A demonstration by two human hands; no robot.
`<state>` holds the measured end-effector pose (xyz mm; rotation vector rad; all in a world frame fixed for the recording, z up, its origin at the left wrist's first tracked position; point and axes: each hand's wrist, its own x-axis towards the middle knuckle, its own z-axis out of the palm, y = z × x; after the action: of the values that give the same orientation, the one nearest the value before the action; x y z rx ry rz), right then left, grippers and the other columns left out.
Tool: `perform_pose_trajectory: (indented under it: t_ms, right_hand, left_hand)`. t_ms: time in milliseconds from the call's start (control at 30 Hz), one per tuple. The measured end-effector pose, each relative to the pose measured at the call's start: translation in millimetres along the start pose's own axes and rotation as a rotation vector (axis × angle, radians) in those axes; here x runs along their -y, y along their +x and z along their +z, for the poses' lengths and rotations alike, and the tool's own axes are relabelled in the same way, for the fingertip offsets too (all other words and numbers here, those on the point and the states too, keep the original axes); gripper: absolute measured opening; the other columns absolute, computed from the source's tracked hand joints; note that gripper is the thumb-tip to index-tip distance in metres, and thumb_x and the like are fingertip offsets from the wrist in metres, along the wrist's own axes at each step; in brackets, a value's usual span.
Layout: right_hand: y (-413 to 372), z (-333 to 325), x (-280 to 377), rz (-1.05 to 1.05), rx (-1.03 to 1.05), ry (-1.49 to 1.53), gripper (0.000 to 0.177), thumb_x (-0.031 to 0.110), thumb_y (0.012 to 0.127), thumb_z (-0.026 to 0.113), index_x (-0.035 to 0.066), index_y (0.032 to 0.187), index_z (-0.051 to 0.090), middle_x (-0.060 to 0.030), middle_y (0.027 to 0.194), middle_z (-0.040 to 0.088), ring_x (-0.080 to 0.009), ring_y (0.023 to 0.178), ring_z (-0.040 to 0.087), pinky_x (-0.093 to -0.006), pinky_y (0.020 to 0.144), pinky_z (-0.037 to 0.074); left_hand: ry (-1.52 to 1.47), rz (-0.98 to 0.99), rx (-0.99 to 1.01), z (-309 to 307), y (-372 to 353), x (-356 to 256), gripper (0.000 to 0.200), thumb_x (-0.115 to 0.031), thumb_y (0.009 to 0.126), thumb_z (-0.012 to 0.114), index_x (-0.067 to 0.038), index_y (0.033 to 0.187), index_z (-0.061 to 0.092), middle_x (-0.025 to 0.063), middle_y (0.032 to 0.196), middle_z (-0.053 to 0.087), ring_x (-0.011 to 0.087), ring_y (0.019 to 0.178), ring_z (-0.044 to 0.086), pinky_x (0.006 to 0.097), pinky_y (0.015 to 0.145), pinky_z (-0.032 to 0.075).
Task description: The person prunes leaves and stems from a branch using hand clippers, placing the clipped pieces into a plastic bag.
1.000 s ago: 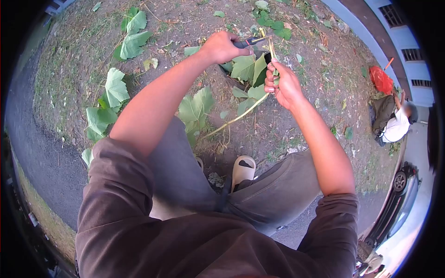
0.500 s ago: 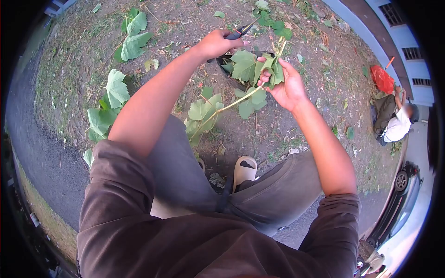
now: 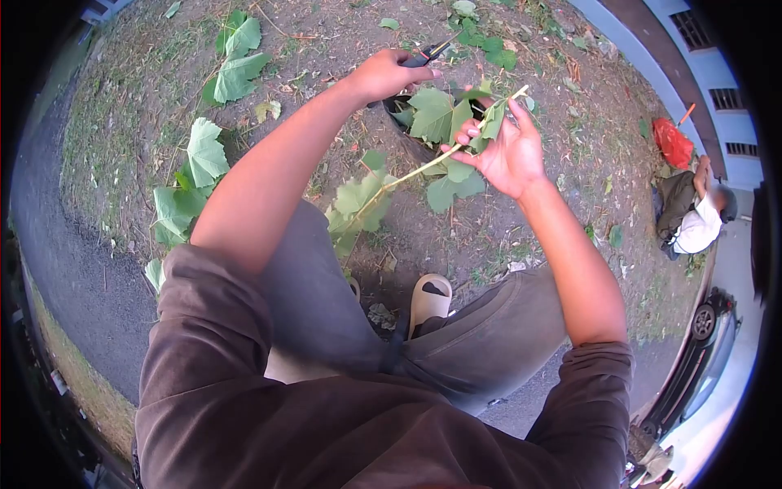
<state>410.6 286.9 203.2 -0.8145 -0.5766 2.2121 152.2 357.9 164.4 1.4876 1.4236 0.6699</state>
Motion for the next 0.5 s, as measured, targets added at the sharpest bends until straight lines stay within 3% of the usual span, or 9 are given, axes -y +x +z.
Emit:
perform_pose_trajectory:
  t_ms: [100,233,300,333,433,500]
  right_hand:
    - [-3,11,-2,-0.028,0.033,0.028,0.055,0.053,0.109,0.032,0.009,0.140,0.045,-0.0110,0.092,0.058,-0.0290,0.097,0.061,-0.0637,0.105,0.050]
    - [5,3,-7,-0.007,0.063,0.015,0.049,0.049,0.110,0.037,0.009,0.139,0.044,-0.0126,0.097,0.062,-0.0297,0.098,0.064,-0.0632,0.104,0.052]
    - [7,0,-9,-0.022,-0.072,-0.072,0.047,0.046,0.111,0.043,0.009,0.140,0.047,-0.0070,0.090,0.059,-0.0221,0.087,0.062,-0.0542,0.096,0.057]
    - [8,-6,-9,-0.023,-0.072,-0.071,0.047,0.046,0.111,0.043,0.009,0.140,0.047,-0.0070,0.090,0.059,-0.0221,0.087,0.062,-0.0542,0.096,0.057]
    - [8,-18,-5,-0.032,-0.197,-0.264,0.054,0.051,0.111,0.045,0.010,0.145,0.054,0.0021,0.078,0.047,-0.0112,0.072,0.051,-0.0394,0.077,0.055]
    - [9,-23,-5,-0.057,-0.195,-0.213,0.051,0.045,0.111,0.045,0.008,0.145,0.053,0.0007,0.081,0.049,-0.0124,0.073,0.052,-0.0386,0.077,0.054]
  left_hand:
    - [0.001,-0.019,0.028,-4,-1,-4,0.069,-0.060,0.081,0.079,-0.001,0.116,0.073,0.0064,0.093,0.073,0.0173,0.088,0.069,0.0320,0.085,0.052]
    - [0.023,-0.019,0.051,-4,-3,-7,0.067,-0.061,0.083,0.077,-0.003,0.117,0.073,0.0054,0.094,0.072,0.0167,0.089,0.067,0.0323,0.085,0.050]
    - [0.067,0.010,0.051,-4,0,-1,0.067,-0.061,0.083,0.077,-0.003,0.118,0.072,0.0062,0.095,0.072,0.0177,0.090,0.067,0.0333,0.086,0.051]
    - [0.109,0.038,0.047,-4,2,2,0.067,-0.061,0.083,0.077,-0.003,0.118,0.072,0.0070,0.096,0.073,0.0187,0.092,0.068,0.0342,0.087,0.051]
    - [0.216,0.091,0.130,-11,-7,-11,0.069,-0.060,0.084,0.076,-0.003,0.123,0.071,0.0101,0.103,0.074,0.0212,0.097,0.068,0.0366,0.092,0.051]
    - [0.182,0.127,0.148,-9,-8,-9,0.070,-0.062,0.082,0.077,-0.004,0.120,0.072,0.0129,0.105,0.074,0.0244,0.098,0.070,0.0372,0.093,0.052]
